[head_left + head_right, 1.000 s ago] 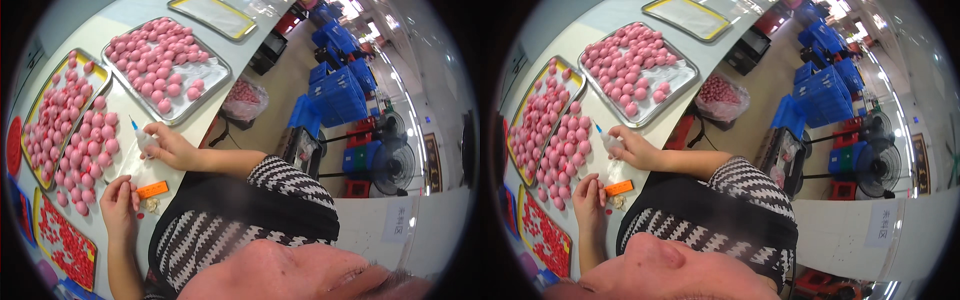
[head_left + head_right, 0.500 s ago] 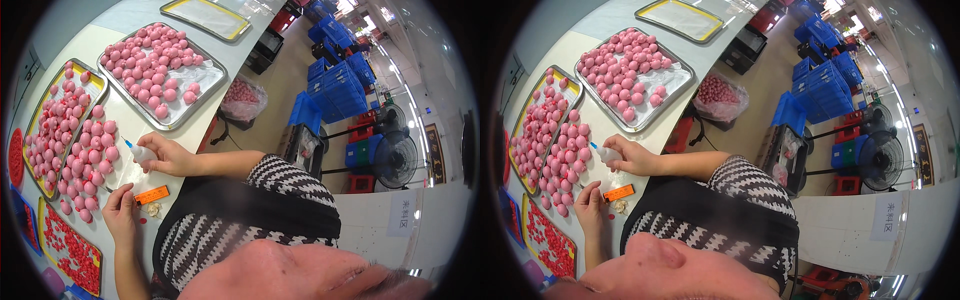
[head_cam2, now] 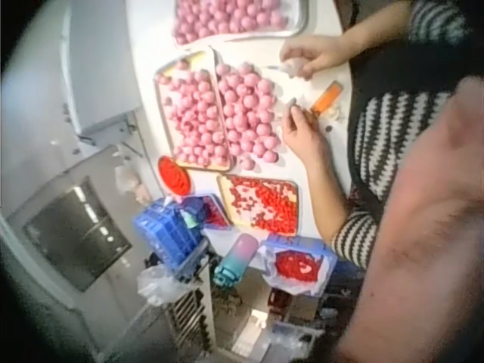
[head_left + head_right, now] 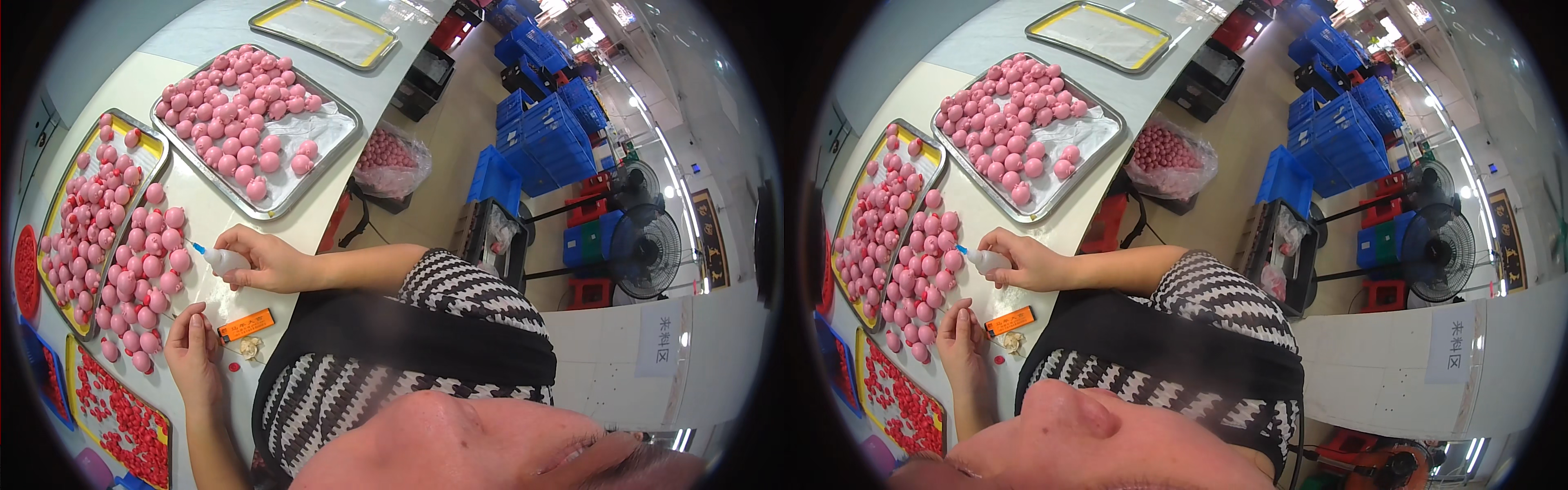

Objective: The person assembles figurines by applying glue from a bottle to small red parts and attaching them onto pink spheres by hand.

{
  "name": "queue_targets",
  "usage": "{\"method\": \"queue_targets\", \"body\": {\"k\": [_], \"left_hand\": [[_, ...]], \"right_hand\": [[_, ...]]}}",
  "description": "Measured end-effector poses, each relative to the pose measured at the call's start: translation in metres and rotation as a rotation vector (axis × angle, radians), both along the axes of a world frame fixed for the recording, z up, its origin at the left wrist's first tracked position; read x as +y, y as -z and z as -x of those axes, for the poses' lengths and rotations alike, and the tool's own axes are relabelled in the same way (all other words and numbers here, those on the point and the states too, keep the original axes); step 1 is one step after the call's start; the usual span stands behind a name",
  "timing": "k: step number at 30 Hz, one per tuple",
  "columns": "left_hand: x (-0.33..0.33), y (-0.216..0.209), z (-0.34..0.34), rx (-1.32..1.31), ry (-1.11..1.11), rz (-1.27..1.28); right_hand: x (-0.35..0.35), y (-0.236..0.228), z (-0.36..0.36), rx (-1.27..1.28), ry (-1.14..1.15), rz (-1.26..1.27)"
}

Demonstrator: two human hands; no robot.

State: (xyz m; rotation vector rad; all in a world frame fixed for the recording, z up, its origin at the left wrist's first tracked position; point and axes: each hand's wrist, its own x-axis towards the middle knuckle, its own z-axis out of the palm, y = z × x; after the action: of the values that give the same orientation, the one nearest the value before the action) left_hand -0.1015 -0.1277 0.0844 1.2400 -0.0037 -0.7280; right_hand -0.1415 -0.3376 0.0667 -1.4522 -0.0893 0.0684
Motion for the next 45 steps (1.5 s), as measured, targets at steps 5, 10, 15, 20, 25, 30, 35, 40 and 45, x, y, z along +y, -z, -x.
{"method": "queue_targets", "body": {"k": [5, 10, 15, 20, 25, 30, 35, 40, 45], "left_hand": [[0.001, 0.001, 0.0, 0.005, 0.006, -0.022], [0.002, 0.006, 0.004, -0.127, 0.013, -0.096], [0.005, 0.002, 0.007, -0.196, 0.07, -0.121], [0.01, 0.011, 0.007, -0.291, 0.003, -0.136], [0.01, 0.009, 0.006, -0.276, -0.043, -0.134], [0.007, 0.009, 0.004, -0.277, -0.04, -0.106], [0.008, 0.014, 0.003, -0.279, -0.062, -0.111], [0.007, 0.015, 0.003, -0.298, -0.065, -0.118], [0.007, 0.012, 0.003, -0.295, -0.124, -0.151]], "right_hand": [[0.0, 0.002, 0.0, 0.024, -0.002, -0.014], [0.001, 0.001, 0.001, 0.023, -0.004, -0.01], [0.001, 0.0, 0.004, 0.042, -0.009, 0.009], [0.002, -0.002, 0.004, 0.049, 0.007, 0.021], [0.002, -0.003, 0.004, 0.055, 0.009, 0.064], [0.001, -0.001, 0.002, 0.062, 0.011, 0.043], [0.001, 0.002, 0.002, 0.052, 0.01, 0.06], [0.0, 0.001, 0.003, 0.038, 0.015, 0.089], [-0.002, 0.002, 0.003, 0.028, 0.02, 0.077]]}}
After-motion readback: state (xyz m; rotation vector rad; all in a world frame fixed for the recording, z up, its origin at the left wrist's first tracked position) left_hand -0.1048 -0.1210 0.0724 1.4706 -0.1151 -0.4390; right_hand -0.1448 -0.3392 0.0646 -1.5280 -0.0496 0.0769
